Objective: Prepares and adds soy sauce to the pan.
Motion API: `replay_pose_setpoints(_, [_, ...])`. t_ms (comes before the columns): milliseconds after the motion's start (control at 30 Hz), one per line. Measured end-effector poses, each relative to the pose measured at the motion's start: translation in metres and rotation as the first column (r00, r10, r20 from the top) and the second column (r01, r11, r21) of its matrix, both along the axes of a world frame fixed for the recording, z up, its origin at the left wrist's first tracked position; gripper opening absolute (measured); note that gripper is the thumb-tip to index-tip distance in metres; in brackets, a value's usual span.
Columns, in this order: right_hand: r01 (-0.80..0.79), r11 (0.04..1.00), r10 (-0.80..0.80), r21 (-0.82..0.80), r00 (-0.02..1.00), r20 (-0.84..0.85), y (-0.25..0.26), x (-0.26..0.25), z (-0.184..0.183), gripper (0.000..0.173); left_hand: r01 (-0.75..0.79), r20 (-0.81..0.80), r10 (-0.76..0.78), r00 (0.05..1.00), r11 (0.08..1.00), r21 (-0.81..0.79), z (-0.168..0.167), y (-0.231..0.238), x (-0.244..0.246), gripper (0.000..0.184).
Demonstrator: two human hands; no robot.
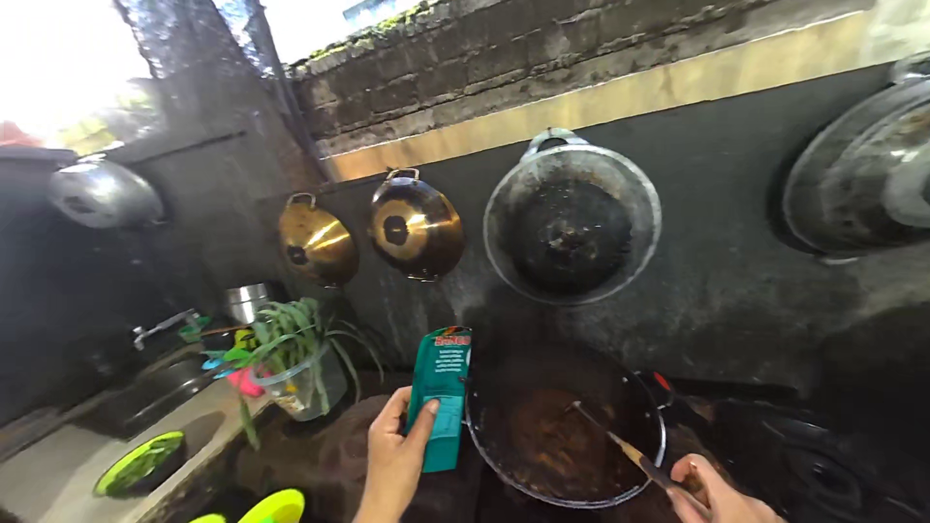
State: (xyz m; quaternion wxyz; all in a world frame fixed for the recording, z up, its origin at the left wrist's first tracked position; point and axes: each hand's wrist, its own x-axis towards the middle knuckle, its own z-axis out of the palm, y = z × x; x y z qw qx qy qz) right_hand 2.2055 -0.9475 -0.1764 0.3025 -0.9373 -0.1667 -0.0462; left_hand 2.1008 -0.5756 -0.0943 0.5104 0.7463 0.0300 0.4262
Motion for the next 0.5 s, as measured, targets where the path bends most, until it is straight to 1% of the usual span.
replay_pose_setpoints(100, [-0.03,0.998,0.026,0.058,0.998,0.058,0.0,0.002,0.013,0.038,0.064,-0.018,-0.066,0.998,0.993,-0.097,-0.009,0.0,-0.015,0.02])
replay_pose_setpoints(167, [-0.048,0.994,0.036,0.098,0.992,0.118,-0.003,0.002,0.024,0.039,0.082,-0.042,-0.087,0.995,0.991,-0.105,-0.014,0.001,-0.019,0.019])
replay_pose_setpoints(267, [-0.037,0.995,0.016,0.094,0.977,0.211,-0.005,-0.004,0.038,0.037,0.12,-0.092,-0.13,0.987,0.987,-0.107,-0.019,0.003,-0.02,0.019])
replay_pose_setpoints(333, [0.0,0.997,-0.019,0.079,0.973,0.229,-0.001,-0.006,0.034,0.035,0.163,-0.121,-0.185,0.975,0.971,-0.175,-0.02,-0.001,-0.023,0.023])
replay_pose_setpoints(400, [0.006,0.998,-0.017,0.058,0.981,0.194,0.005,-0.002,0.021,0.033,0.187,-0.116,-0.225,0.967,0.943,-0.275,-0.023,-0.013,-0.04,0.029])
replay_pose_setpoints(467, [-0.045,0.998,0.038,0.039,0.986,0.159,0.015,0.004,0.007,0.033,0.188,-0.096,-0.237,0.967,0.914,-0.36,-0.031,-0.024,-0.077,0.03])
replay_pose_setpoints(500, [-0.073,0.997,0.068,0.029,0.986,0.154,0.021,0.008,-0.002,0.035,0.177,-0.103,-0.236,0.966,0.901,-0.396,-0.038,-0.03,-0.103,0.03])
